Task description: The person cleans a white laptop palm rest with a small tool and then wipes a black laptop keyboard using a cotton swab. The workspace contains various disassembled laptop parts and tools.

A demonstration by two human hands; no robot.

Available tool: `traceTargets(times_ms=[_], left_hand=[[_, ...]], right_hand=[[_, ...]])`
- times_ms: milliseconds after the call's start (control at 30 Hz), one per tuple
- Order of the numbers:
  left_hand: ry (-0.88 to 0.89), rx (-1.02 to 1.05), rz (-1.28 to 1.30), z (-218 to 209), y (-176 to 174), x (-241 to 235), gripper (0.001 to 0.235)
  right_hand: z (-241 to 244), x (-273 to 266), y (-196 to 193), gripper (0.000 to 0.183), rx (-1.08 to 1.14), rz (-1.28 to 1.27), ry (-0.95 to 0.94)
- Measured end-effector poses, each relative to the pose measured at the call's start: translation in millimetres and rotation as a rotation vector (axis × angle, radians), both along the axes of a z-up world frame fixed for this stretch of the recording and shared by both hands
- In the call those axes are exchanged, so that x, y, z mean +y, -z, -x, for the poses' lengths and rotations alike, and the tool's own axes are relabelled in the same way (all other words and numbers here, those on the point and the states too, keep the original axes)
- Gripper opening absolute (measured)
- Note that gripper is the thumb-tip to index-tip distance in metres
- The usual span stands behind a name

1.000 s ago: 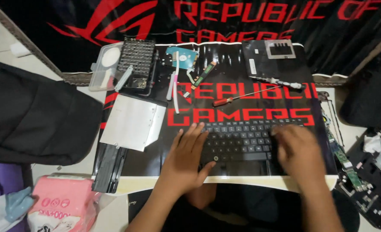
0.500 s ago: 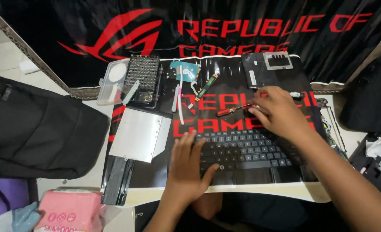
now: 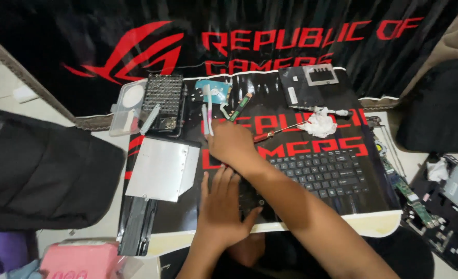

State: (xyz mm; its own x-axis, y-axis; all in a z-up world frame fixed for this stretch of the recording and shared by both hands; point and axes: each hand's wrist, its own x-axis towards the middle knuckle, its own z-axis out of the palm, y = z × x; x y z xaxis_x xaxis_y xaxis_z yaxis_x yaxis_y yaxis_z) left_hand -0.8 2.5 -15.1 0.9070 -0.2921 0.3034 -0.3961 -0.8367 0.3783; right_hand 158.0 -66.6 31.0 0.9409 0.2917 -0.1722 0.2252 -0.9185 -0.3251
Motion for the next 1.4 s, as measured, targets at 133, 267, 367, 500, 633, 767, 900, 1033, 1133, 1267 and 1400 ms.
traceTargets(times_ms=[133, 267, 367, 500, 633, 767, 900, 1033, 1133, 1267, 1400], left_hand=[[0.021, -0.046, -0.008, -1.8, -2.2, 0.3, 0.086], [-0.020, -0.022, -0.026, -1.9, -3.2, -0.9, 0.089], [-0.023, -0.033, 0.013, -1.5, -6.8, 0.5, 0.086], [-0.017, 0.065, 0.074, -2.4, -13.2, 0.6, 0.080], [0.007, 0.024, 0.109, -2.5, -15.4, -0.9, 0.076], [-0.025, 0.045, 0.057, -3.0, -11.0, -2.8, 0.078], [-0.047, 0.011, -0.037, -3.2, -11.0, -4.8, 0.088], [-0.051, 0.035, -0.034, -5.0, -12.6, -5.8, 0.085], [-0.056, 0.032, -0.039, -4.6, -13.7, -6.2, 0.087], [-0.051, 0.053, -0.044, -3.7, -12.2, -8.2, 0.087], [-0.057, 0.022, -0.073, -3.3, -9.3, -7.4, 0.089]], right_hand=[[11.7, -11.2, -19.9, 0.029, 0.021, 0.033, -0.032], [44.0, -63.7, -32.4, 0.017, -0.081, -0.201, 0.116], [86.5, -131.9, -20.5, 0.014, -0.168, -0.409, 0.179], [163.1, -224.8, 11.2, 0.018, -0.014, -1.166, 0.346], [209.3, -280.3, 24.0, 0.016, -0.047, -1.124, 0.476], [223.0, -290.5, 10.1, 0.034, 0.005, -0.647, 0.709], [225.1, -276.0, 1.0, 0.058, 0.176, -0.119, 0.708], [231.8, -269.3, 35.0, 0.069, -0.063, 0.142, 0.545], [226.5, -255.9, 35.9, 0.068, -0.184, 0.410, 0.576], [226.3, -229.4, 42.2, 0.071, -0.008, 0.309, 0.542], [227.7, -226.1, 52.4, 0.072, -0.184, 0.419, 0.422]])
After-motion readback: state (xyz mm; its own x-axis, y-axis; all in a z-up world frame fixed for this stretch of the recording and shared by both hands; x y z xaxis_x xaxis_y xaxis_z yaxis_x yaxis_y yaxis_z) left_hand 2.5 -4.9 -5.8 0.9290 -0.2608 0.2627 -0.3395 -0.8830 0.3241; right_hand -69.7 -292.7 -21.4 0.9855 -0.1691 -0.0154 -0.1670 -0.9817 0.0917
